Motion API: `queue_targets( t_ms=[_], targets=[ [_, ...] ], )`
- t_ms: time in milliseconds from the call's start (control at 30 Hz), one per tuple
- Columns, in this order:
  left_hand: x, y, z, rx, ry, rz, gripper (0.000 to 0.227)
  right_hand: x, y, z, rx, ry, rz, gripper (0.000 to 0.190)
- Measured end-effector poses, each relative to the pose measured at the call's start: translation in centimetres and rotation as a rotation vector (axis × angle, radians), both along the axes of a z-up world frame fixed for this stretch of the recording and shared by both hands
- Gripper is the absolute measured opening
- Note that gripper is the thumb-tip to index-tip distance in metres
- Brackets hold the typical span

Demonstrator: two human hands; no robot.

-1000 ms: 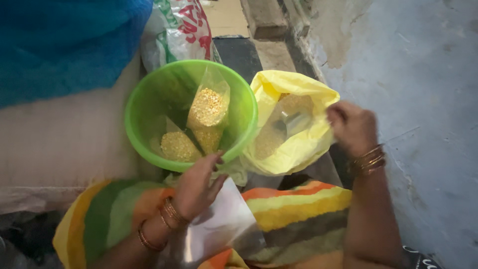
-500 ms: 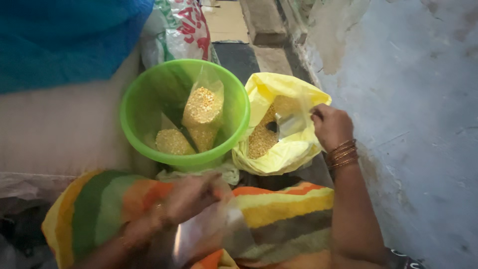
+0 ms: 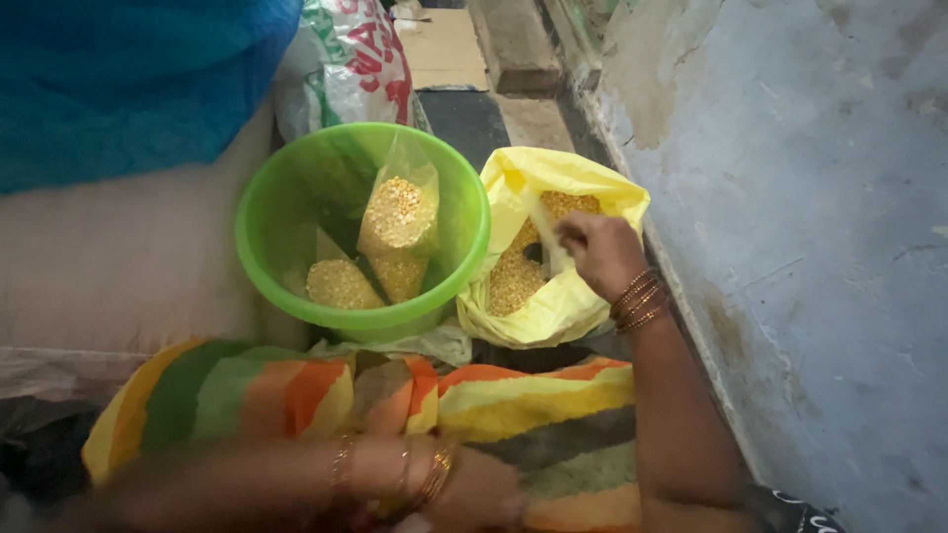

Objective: The person scoops yellow split peas from a large sack using a metal scoop and pours them into small plastic bags held open with the other hand. The filled bags are placed into a green bucket.

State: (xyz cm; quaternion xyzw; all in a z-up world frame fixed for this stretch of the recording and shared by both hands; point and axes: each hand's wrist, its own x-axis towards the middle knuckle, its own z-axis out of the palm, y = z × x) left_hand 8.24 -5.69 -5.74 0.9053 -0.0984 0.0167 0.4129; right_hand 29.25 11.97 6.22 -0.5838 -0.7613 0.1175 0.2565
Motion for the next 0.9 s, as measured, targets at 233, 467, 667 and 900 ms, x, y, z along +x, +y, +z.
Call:
queue_targets(
  t_ms=[233, 467, 667, 900],
  targets=[
    [5.6, 1.1, -0.5, -0.301, -0.254, 0.085, 0.021, -1.1, -0.3, -0.3, -0.091, -0.004, 0.109, 0.018],
    [2.1, 7.8, 3.6, -0.819, -0.532, 1.473, 0.025, -2.9, -1.7, -0.7, -0.248, -0.252, 0.096, 0.023],
    [-1.1, 10.8, 4.4, 0.270, -0.656, 1.627, 0.043, -5.0, -2.9, -1.9, -0.344, -0.405, 0.295, 0.027],
    [-0.6, 10.4, 3.2, 0.026, -0.450, 1.491, 0.032, -3.0, -3.0, -0.2, -0.337, -0.396, 0.231, 0.031]
  ],
)
